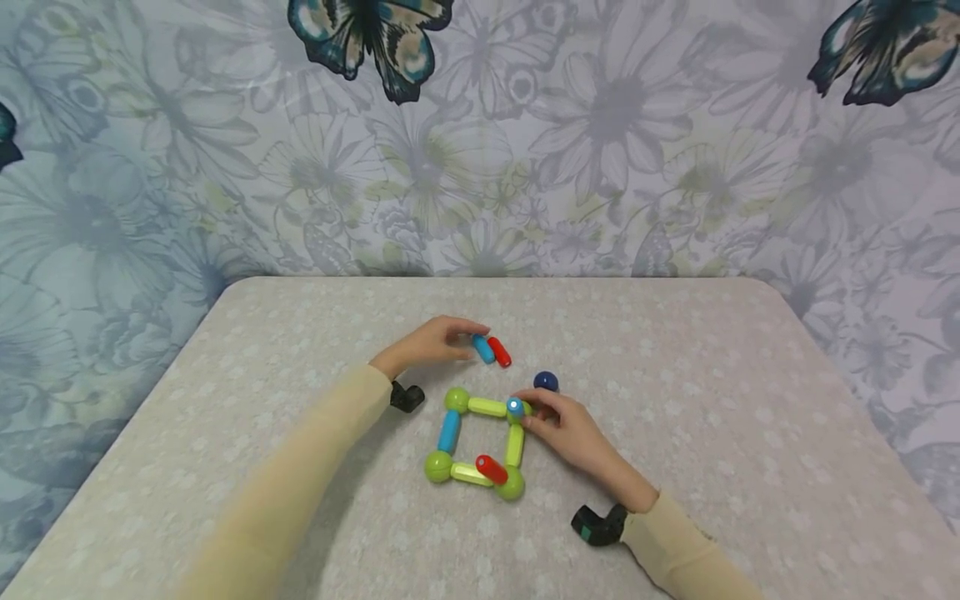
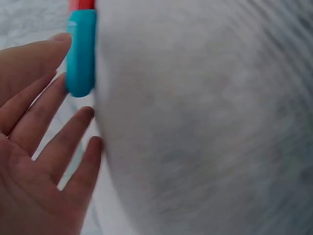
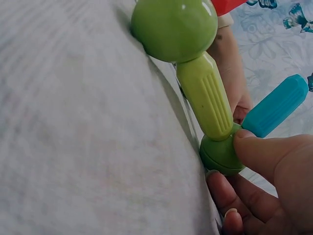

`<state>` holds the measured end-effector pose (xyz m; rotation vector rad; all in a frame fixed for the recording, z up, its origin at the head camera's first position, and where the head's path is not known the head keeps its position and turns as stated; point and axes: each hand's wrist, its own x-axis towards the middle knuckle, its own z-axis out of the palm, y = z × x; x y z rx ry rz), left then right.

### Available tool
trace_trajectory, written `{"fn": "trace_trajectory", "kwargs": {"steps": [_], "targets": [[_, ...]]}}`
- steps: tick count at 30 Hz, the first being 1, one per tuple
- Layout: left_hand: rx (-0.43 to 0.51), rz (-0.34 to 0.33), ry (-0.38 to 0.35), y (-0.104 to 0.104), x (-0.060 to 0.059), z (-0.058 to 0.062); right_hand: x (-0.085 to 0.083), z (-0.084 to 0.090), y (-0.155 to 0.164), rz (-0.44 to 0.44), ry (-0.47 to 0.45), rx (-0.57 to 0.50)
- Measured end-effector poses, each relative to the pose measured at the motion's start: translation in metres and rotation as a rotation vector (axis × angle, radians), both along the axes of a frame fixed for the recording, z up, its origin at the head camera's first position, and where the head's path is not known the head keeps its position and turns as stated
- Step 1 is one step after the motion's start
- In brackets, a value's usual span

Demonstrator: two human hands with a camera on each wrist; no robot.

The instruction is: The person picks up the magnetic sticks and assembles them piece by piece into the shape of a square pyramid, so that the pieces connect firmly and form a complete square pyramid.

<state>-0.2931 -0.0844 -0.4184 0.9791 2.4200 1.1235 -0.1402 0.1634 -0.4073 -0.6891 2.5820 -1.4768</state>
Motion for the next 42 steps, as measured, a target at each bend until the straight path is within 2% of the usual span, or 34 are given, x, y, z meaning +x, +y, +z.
{"fn": "trace_trajectory", "kwargs": {"steps": [5, 9, 12, 14, 16, 21, 24, 27, 30, 33, 36, 39, 42], "targets": [[-0.061, 0.069, 0.084, 0.001, 0.003, -0.003, 0.001, 0.001, 0.000, -0.006, 0.004, -0.005], [-0.125, 0.092, 0.163, 0.001, 0.006, -0.003, 0.001, 0.000, 0.001, -0.017, 0.004, 0.000], [-0.132, 0.108, 0.173, -0.001, 0.010, -0.003, 0.000, -0.002, 0.001, -0.020, 0.003, 0.000], [-0.085, 0.131, 0.129, -0.005, 0.016, -0.002, -0.001, -0.005, 0.002, -0.014, 0.006, -0.008], [-0.001, 0.180, 0.051, -0.013, 0.024, -0.002, -0.004, -0.012, 0.003, -0.013, 0.007, -0.018], [0.278, 0.325, -0.190, -0.039, 0.050, -0.003, -0.012, -0.033, 0.009, -0.027, 0.009, -0.016], [0.461, 0.356, -0.332, -0.051, 0.067, -0.001, -0.014, -0.038, 0.011, -0.028, 0.013, -0.024], [0.593, 0.346, -0.446, -0.056, 0.086, 0.002, -0.014, -0.039, 0.013, -0.026, 0.016, -0.038], [0.622, 0.291, -0.507, -0.056, 0.103, 0.004, -0.014, -0.037, 0.012, -0.028, 0.016, -0.033], [0.580, 0.199, -0.506, -0.053, 0.117, 0.006, -0.011, -0.030, 0.009, -0.031, 0.009, -0.031], [0.521, 0.127, -0.469, -0.048, 0.126, 0.009, -0.006, -0.017, 0.005, -0.025, 0.007, -0.035], [0.484, 0.112, -0.438, -0.043, 0.133, 0.012, -0.001, -0.006, 0.002, -0.022, 0.011, -0.025], [0.479, 0.126, -0.421, -0.040, 0.136, 0.010, 0.000, -0.004, 0.001, -0.025, 0.013, -0.016]]}}
